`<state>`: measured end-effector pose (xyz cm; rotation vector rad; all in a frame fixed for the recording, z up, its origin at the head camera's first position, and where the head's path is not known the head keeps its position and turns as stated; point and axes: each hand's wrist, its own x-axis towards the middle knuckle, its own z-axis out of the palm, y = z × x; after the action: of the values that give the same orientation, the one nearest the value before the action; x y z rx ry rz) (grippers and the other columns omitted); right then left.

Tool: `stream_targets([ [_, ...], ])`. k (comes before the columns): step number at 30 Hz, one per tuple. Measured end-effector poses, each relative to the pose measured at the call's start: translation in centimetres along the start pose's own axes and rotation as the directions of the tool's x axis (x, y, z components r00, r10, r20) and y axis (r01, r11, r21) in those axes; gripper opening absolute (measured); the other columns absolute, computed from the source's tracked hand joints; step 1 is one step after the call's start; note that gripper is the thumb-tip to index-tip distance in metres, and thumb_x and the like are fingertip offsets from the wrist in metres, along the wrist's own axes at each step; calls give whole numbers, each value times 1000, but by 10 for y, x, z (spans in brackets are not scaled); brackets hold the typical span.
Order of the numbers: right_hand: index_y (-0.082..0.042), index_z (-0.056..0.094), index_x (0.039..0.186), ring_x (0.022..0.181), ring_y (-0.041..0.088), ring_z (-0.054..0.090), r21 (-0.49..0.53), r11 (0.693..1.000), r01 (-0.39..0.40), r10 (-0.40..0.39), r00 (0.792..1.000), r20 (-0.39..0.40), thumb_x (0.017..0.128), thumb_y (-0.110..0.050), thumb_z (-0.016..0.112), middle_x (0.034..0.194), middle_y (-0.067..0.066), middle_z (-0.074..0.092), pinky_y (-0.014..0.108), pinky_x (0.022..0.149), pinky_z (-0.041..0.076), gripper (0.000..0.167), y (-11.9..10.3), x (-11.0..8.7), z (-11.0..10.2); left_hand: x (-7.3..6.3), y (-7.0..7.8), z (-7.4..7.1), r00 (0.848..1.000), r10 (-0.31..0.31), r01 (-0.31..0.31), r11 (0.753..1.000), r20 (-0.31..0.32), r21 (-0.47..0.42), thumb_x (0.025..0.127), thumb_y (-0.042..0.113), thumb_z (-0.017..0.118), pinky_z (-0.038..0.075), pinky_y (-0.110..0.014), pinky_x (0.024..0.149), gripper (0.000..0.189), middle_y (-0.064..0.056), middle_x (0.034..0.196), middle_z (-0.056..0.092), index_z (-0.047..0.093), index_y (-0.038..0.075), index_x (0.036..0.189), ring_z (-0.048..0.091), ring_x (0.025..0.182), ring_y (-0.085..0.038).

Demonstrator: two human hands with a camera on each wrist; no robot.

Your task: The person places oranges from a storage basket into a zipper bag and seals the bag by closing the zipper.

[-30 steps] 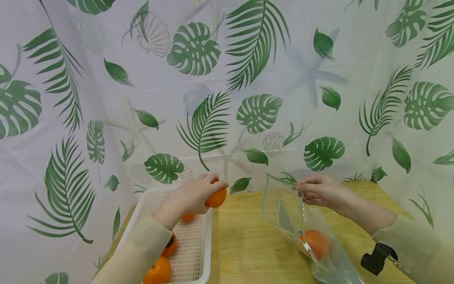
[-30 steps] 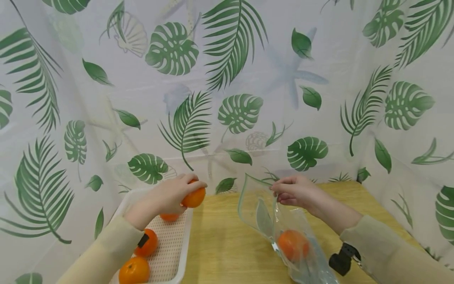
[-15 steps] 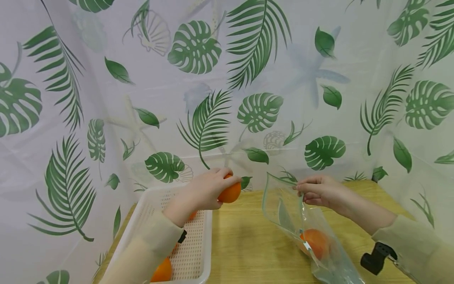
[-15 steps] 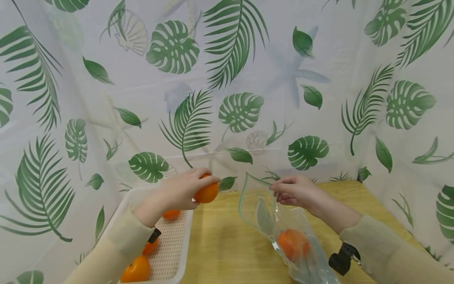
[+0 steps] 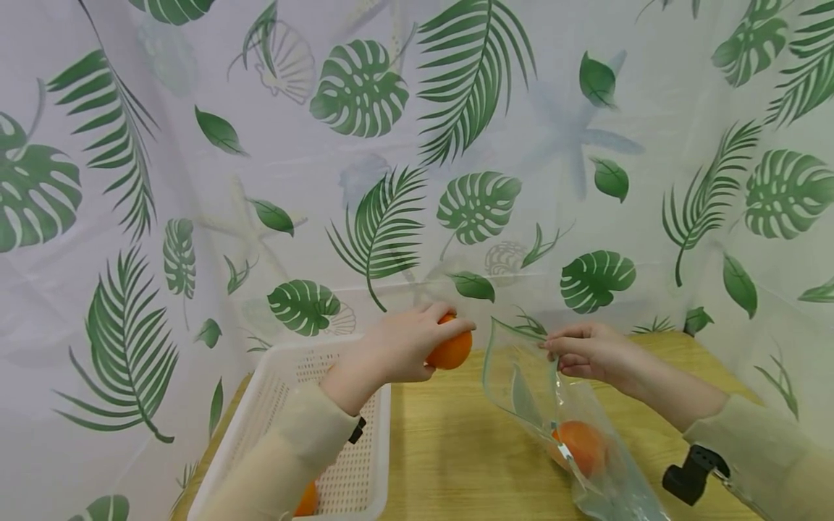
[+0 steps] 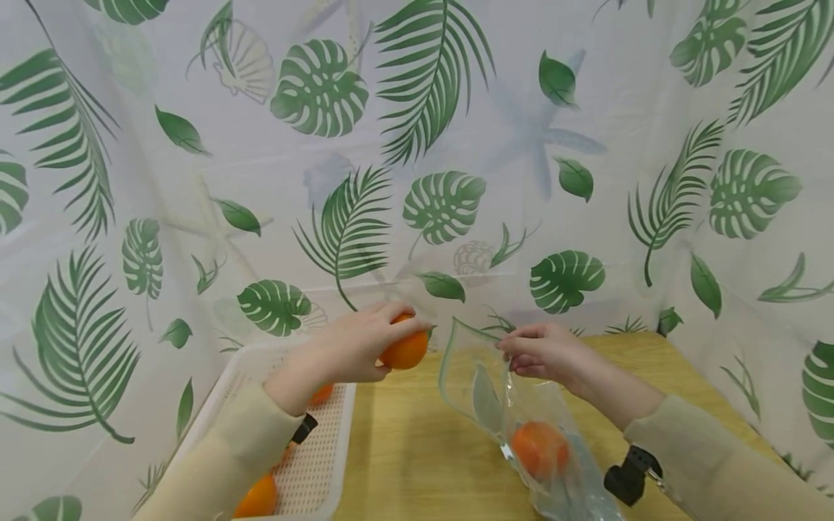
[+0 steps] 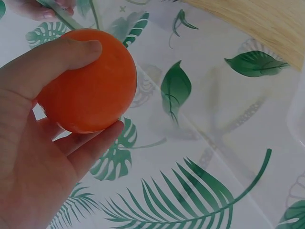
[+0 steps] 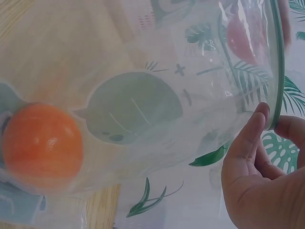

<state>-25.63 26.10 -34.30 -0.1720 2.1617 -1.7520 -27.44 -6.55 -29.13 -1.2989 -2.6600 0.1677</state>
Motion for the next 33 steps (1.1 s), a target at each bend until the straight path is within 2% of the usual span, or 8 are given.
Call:
stream_targets([
  [4,-4,72,119,78,5,65,3,1000,-2,2,1000,-4,107,-18,61,91,-8,73,23,81,62,21,0,0,0,7,7,-3,1000,15,-15,1000,-3,3,84,19,89,62,-40,92,80,-4,147,54,50,32,153,63,123,-23],
  [11,-10,74,111,77,5,66,28,1000,-14,14,1000,-1,107,-17,61,91,-7,73,22,78,62,15,0,1,2,17,18,-4,998,60,-60,998,-31,12,83,19,88,62,-36,93,80,-2,144,54,51,32,153,61,124,-21],
  [14,-9,74,114,77,4,66,28,1000,-13,13,1000,0,108,-16,60,91,-7,73,21,78,61,17,0,1,1,20,21,-4,996,80,-80,997,-43,8,83,18,88,61,-35,94,80,-2,144,54,51,31,153,60,126,-21],
  [20,-5,71,119,77,5,65,15,1000,-15,15,1000,-3,108,-17,59,92,-7,72,21,78,61,20,0,2,1,23,29,-4,993,110,-109,994,-47,16,83,18,90,60,-33,95,78,-2,141,54,54,30,151,60,124,-19],
  [28,-7,73,116,77,5,65,14,1000,-19,19,1000,2,108,-17,60,91,-6,72,21,78,61,18,-2,1,3,26,37,-5,988,142,-140,989,-55,42,83,23,91,59,-28,93,77,-1,137,55,55,31,150,60,120,-17],
  [33,-10,74,112,78,6,66,10,1000,-17,17,1000,2,108,-17,60,92,-5,72,21,79,61,16,-2,1,3,30,44,-6,989,145,-143,989,-33,45,84,27,91,59,-28,93,79,-1,139,55,52,34,152,61,119,-17],
])
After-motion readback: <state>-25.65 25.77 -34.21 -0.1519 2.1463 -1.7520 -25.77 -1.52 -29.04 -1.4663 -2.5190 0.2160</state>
